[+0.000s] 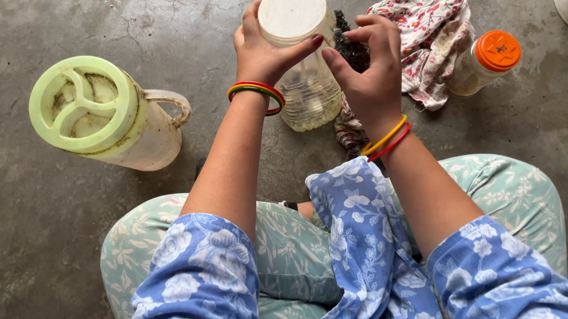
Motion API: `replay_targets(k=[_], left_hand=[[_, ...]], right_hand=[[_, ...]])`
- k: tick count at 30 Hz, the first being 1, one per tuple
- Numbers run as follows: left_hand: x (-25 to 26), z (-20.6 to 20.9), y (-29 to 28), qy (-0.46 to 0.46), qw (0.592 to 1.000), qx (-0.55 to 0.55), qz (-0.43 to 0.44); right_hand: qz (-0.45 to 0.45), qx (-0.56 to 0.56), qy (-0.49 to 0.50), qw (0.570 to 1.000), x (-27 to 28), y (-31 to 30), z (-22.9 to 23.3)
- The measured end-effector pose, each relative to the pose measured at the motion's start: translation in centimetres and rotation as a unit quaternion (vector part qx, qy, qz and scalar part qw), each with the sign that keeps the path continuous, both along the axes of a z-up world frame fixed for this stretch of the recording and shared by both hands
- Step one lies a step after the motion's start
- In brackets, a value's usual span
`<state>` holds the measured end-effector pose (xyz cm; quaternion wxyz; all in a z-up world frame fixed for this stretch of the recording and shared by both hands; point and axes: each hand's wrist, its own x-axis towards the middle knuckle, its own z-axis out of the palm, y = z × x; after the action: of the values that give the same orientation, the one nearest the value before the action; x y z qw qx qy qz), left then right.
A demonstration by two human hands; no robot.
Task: The person sits on the floor and scrubs the inside of a clear plastic jar with a cloth. They then wipe the outside of the jar and a triangular plastic container with the cloth. The person also scrubs the inside of the triangular container using a dark scrubbing pad.
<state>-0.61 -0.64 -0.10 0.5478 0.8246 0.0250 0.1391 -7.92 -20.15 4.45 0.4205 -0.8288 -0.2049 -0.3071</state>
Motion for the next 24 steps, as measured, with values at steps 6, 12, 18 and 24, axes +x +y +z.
replay_targets(k=[6, 12, 18, 24], left_hand=[[0.5, 0.0, 0.5, 0.006, 1.000, 0.006, -0.025], [1.1, -1.3, 0.2, -0.037, 0.995, 0.040, -0.081], [2.1, -2.4, 1.0, 0.011, 0.999, 0.024, -0.043], [0.8, -2.7, 0.1, -0.029, 0.995, 0.050, -0.086]], right_hand=[[-0.037, 0.073, 0.130, 0.988, -1.3, 0.4, -0.6], [0.029, -0.004, 0.002, 1.000, -0.3, -0.5, 2.9], [0.057, 0.037, 0.039, 0.997, -2.4, -0.2, 2.2], [0.018, 0.079, 0.074, 0.994, -0.7, -0.5, 2.9]])
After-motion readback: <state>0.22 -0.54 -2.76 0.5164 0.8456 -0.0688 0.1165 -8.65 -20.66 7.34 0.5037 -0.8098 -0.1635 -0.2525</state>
